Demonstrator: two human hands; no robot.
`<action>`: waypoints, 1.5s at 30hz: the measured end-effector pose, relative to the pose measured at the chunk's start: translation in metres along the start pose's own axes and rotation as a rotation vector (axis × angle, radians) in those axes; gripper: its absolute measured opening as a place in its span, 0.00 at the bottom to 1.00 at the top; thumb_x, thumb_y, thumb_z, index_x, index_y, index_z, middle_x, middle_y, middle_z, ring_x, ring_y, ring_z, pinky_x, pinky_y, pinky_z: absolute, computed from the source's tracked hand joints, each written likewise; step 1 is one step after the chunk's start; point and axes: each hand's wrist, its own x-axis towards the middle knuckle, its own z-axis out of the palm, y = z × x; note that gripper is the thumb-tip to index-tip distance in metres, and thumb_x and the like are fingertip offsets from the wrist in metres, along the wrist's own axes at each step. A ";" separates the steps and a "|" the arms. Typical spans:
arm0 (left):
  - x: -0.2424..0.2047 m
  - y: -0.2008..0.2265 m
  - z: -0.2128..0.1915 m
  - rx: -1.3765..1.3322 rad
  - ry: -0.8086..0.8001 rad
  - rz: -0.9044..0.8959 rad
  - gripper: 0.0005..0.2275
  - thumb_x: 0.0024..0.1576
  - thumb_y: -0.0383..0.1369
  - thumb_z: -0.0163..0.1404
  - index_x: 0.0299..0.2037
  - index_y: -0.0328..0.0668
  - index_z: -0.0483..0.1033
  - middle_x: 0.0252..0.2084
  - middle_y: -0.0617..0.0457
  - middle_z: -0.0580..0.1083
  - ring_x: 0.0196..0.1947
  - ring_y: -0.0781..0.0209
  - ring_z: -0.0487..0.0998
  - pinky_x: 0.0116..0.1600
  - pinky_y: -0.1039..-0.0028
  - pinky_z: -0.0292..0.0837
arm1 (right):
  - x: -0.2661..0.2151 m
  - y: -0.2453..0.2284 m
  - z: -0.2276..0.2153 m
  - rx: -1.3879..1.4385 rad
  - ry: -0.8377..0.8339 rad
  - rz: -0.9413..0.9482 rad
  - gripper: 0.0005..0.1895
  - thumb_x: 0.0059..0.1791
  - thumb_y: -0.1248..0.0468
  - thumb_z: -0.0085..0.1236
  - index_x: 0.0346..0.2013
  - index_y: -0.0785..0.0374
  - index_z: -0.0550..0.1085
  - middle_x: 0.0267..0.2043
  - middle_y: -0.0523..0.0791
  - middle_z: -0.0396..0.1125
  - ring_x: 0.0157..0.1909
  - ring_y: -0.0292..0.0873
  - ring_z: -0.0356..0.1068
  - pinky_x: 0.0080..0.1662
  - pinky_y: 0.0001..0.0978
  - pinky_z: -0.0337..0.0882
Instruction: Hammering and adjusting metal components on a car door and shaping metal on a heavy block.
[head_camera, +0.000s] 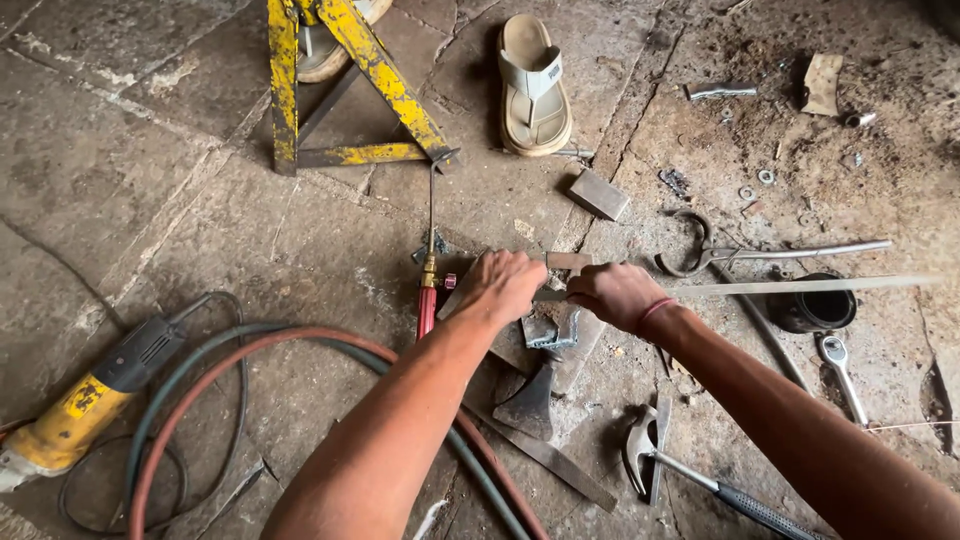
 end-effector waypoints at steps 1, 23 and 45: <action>0.004 -0.006 0.011 0.114 0.010 0.085 0.09 0.52 0.18 0.40 0.31 0.46 0.63 0.34 0.52 0.61 0.37 0.57 0.60 0.46 0.63 0.61 | -0.004 -0.003 0.000 -0.037 -0.037 0.035 0.15 0.54 0.50 0.48 0.47 0.50 0.79 0.26 0.43 0.70 0.20 0.38 0.64 0.26 0.33 0.68; 0.005 0.000 0.039 0.452 0.080 0.191 0.06 0.57 0.17 0.47 0.32 0.34 0.75 0.26 0.48 0.68 0.27 0.59 0.65 0.35 0.64 0.67 | 0.001 0.016 0.013 -0.156 -0.019 0.025 0.13 0.59 0.55 0.40 0.45 0.51 0.74 0.25 0.45 0.68 0.20 0.36 0.64 0.25 0.34 0.70; 0.008 0.017 0.040 0.590 0.082 0.156 0.06 0.59 0.26 0.54 0.30 0.39 0.81 0.20 0.53 0.71 0.17 0.69 0.66 0.20 0.74 0.61 | -0.189 0.014 0.137 0.554 0.036 1.027 0.25 0.45 0.39 0.61 0.32 0.59 0.82 0.28 0.48 0.77 0.30 0.46 0.78 0.38 0.40 0.76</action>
